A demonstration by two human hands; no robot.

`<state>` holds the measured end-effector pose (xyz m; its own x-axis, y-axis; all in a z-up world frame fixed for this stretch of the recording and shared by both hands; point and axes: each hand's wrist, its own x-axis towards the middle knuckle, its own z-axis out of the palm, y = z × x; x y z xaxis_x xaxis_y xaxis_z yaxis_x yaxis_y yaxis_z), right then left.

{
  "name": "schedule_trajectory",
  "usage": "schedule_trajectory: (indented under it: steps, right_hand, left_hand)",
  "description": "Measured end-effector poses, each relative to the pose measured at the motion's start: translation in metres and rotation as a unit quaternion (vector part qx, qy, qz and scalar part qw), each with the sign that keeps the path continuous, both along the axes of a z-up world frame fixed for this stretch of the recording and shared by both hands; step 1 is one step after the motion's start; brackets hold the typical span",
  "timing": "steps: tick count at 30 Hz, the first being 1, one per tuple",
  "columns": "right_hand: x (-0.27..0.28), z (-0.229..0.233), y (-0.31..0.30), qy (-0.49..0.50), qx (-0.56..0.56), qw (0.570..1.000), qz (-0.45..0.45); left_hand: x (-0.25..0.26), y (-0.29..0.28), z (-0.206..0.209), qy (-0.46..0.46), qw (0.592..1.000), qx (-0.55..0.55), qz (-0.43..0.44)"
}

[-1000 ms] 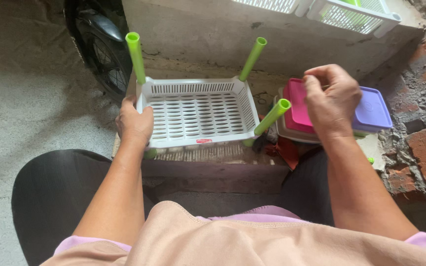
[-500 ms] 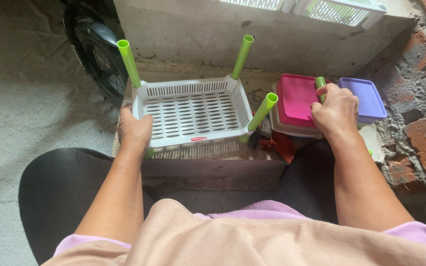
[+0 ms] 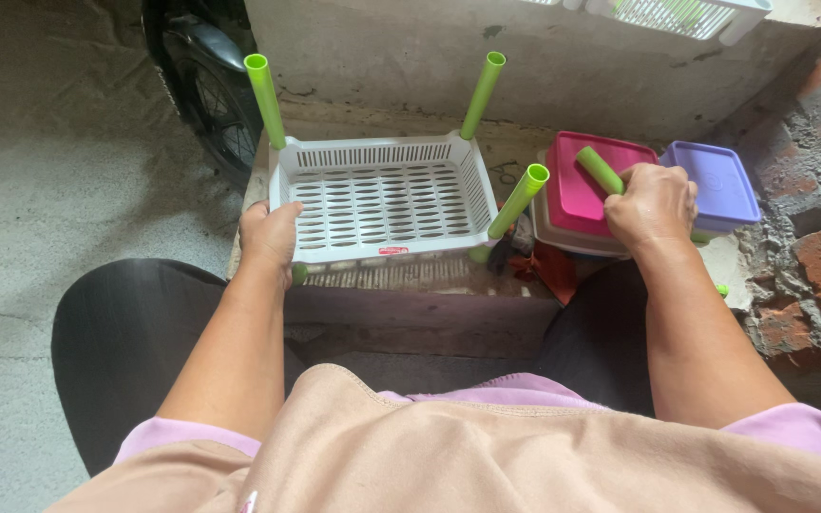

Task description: The person wipes a white plastic basket with a cloth, then inserts green plastic legs into the basket's corner sockets. The person stacks a second basket on top of the first, aligning the legs to form a two-tiered structure.

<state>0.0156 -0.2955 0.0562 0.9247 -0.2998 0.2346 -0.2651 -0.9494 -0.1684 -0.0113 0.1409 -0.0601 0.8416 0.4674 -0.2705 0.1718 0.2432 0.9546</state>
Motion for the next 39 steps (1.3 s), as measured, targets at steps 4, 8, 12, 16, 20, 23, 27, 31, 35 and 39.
schedule_trajectory:
  steps: [4,8,12,16,20,23,27,31,35,39]
  right_hand:
    - [-0.007,0.014,0.013,0.002,0.062,0.998,0.001]
    - [-0.02,0.042,0.025,-0.088,0.209,0.971,0.072]
    - [-0.029,0.071,0.041,-0.057,0.448,0.876,0.169]
    - [-0.041,0.08,0.069,0.055,0.604,0.75,0.263]
    - [-0.05,0.055,0.124,0.156,0.659,0.677,0.287]
    - [-0.051,0.029,0.171,0.167,0.599,0.72,0.308]
    - [-0.046,0.007,0.224,0.203,0.708,0.601,0.31]
    - [-0.038,-0.004,0.263,0.201,0.708,0.591,0.331]
    - [-0.036,-0.016,0.283,0.205,0.67,0.611,0.369]
    - [-0.034,-0.028,0.29,0.19,0.616,0.632,0.43]
  left_hand:
    - [0.014,0.009,-0.021,-0.028,0.994,-0.102,0.027]
    - [0.024,0.014,-0.038,-0.035,0.99,-0.126,0.058]
    - [0.026,0.015,-0.039,-0.036,0.987,-0.147,0.057]
    - [0.021,0.014,-0.036,-0.042,0.987,-0.147,0.056]
    - [0.016,0.013,-0.027,-0.016,0.986,-0.155,0.061]
    - [0.015,0.017,-0.029,-0.026,0.985,-0.162,0.052]
    - [0.013,0.025,-0.037,-0.042,0.995,-0.086,0.018]
    - [0.011,0.028,-0.033,-0.006,0.997,-0.074,-0.005]
    - [0.009,0.03,-0.025,0.014,0.994,-0.103,-0.025]
    - [0.007,0.031,-0.023,0.024,0.995,-0.098,-0.029]
